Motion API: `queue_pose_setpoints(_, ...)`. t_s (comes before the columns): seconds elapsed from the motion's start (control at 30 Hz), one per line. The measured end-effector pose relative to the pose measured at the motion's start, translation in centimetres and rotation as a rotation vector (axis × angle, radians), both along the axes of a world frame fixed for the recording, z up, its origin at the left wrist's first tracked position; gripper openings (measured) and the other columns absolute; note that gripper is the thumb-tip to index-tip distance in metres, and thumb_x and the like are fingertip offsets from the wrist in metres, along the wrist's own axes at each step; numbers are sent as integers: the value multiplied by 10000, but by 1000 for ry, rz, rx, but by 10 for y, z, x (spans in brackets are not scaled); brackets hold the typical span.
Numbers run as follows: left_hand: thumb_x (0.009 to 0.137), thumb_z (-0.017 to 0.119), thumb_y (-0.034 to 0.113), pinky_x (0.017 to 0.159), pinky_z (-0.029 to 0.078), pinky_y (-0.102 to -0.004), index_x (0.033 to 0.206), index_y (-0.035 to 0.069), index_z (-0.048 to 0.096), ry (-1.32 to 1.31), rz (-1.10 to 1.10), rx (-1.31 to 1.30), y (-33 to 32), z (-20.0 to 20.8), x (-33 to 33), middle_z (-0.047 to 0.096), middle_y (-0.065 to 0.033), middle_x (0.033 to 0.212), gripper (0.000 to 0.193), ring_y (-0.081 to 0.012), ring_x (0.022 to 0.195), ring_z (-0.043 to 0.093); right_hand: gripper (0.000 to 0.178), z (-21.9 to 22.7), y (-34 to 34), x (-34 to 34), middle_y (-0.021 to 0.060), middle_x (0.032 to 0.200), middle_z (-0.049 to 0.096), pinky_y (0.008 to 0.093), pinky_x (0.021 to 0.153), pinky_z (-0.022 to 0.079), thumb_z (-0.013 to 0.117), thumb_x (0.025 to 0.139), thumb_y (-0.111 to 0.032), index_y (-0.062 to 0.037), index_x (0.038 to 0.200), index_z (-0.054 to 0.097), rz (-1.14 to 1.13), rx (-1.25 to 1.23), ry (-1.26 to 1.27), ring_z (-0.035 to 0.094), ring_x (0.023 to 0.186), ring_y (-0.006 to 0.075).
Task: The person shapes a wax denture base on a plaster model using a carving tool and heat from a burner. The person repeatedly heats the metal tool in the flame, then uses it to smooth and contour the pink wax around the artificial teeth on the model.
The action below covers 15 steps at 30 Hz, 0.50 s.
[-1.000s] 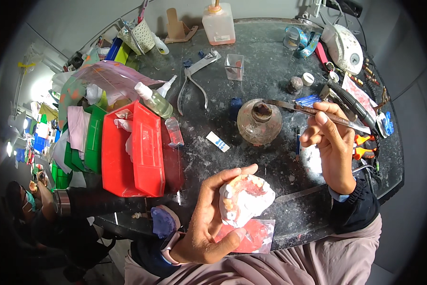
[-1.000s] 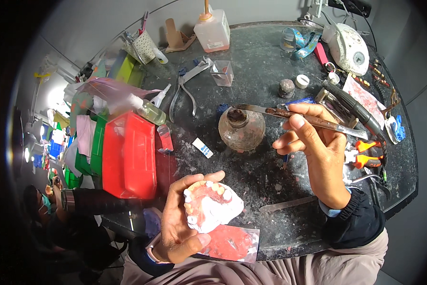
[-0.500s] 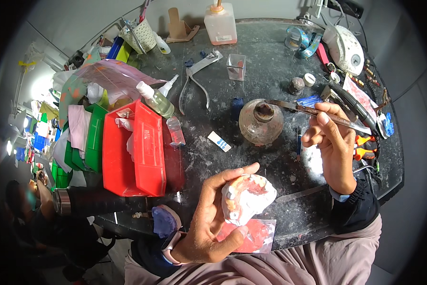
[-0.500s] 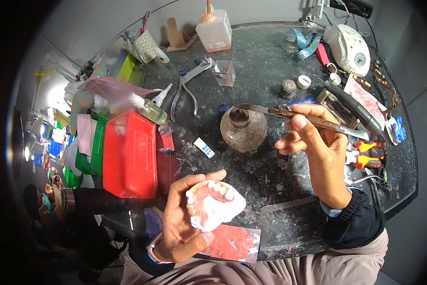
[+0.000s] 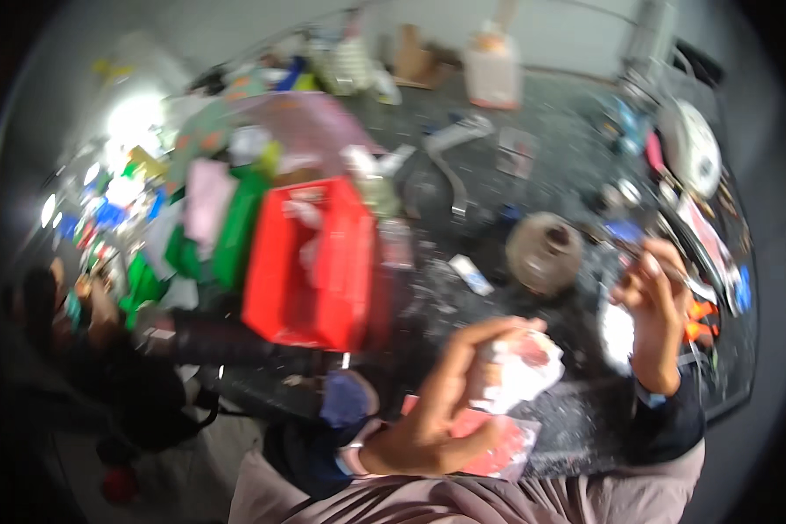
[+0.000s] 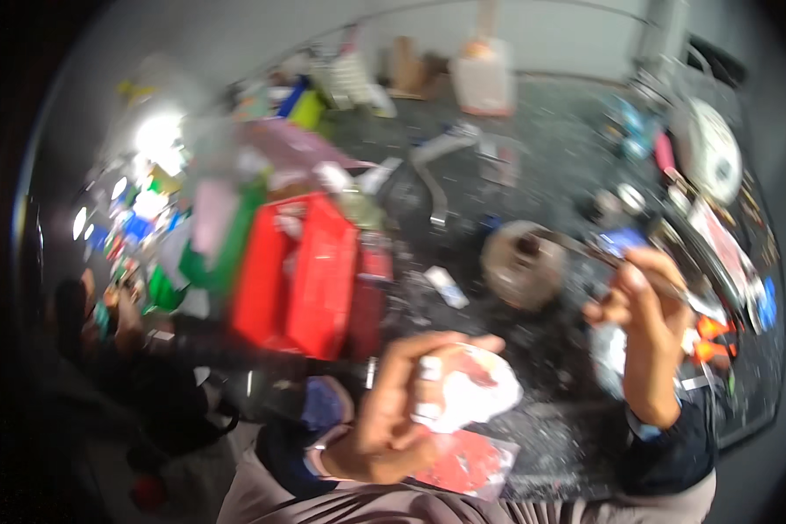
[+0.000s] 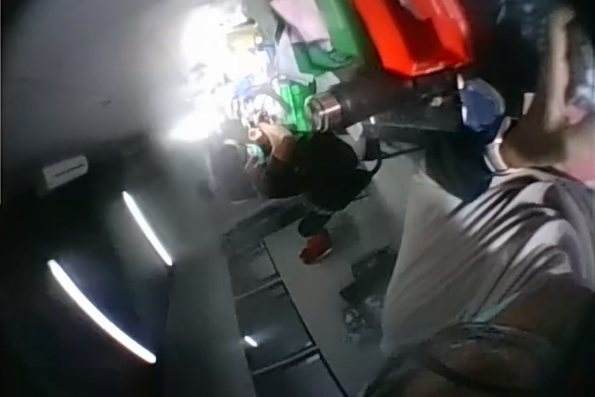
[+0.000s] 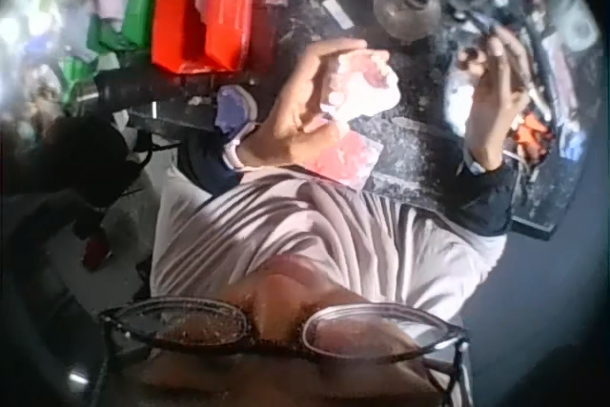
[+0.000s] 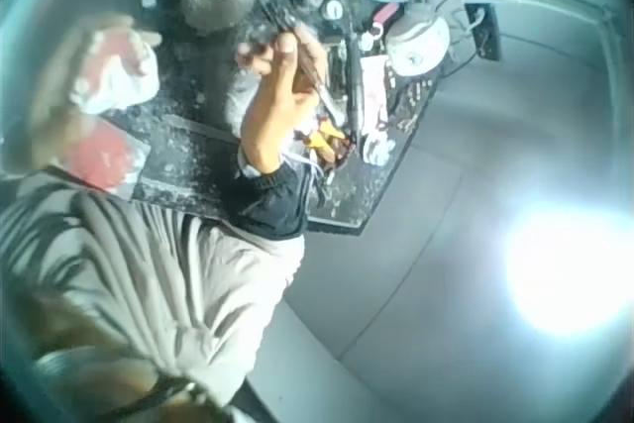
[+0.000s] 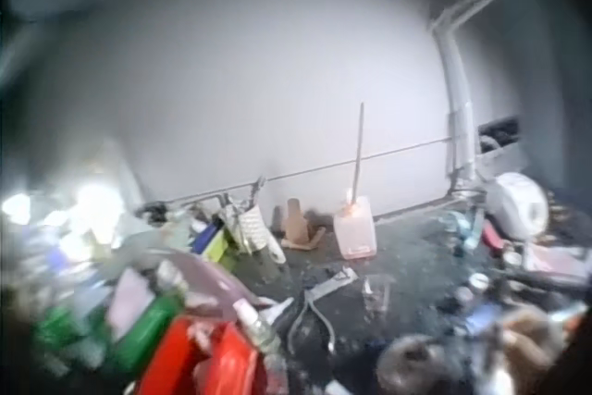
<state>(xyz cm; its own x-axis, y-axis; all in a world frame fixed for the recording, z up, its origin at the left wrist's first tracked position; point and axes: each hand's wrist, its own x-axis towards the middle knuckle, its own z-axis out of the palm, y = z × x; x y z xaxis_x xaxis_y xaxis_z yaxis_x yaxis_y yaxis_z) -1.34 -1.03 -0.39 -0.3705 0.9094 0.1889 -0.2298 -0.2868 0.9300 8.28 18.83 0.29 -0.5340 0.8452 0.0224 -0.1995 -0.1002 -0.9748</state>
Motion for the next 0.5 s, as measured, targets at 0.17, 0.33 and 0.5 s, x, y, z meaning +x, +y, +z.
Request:
queue_pose_setpoints(0.17, 756, 536, 93, 986, 240, -324, 1311, -8, 134, -61, -80, 0, 14, 19, 22, 268, -152, 1295, 693, -235, 1198, 308, 299, -30, 40, 48, -37, 808, 466, 158, 545, 359, 520, 848, -243, -67, 1090, 513, -69, 17, 8, 437, 651, 40)
queue_pose_setpoints(0.33, 707, 484, -93, 629, 388, -207, 1325, 56, 152, 43, 111, 153, 3, -1, 30, 325, -35, 880, 717, -94, 771, 352, 325, -43, 38, 50, 32, 1214, 483, 437, 916, 316, 465, 844, -131, -123, 1168, 483, 23, 777, -609, 468, 1102, 172)
queue_pose_setpoints(0.5, 634, 645, 41, 846, 360, -299, 1205, 43, 282, 115, 174, 313, 4, 14, 26, 434, -121, 1088, 677, -192, 1056, 417, 304, -62, 70, 62, 62, 1144, 534, 377, 821, 377, 472, 825, -90, -104, 1123, 529, -63, 1138, -846, 505, 1033, 247)
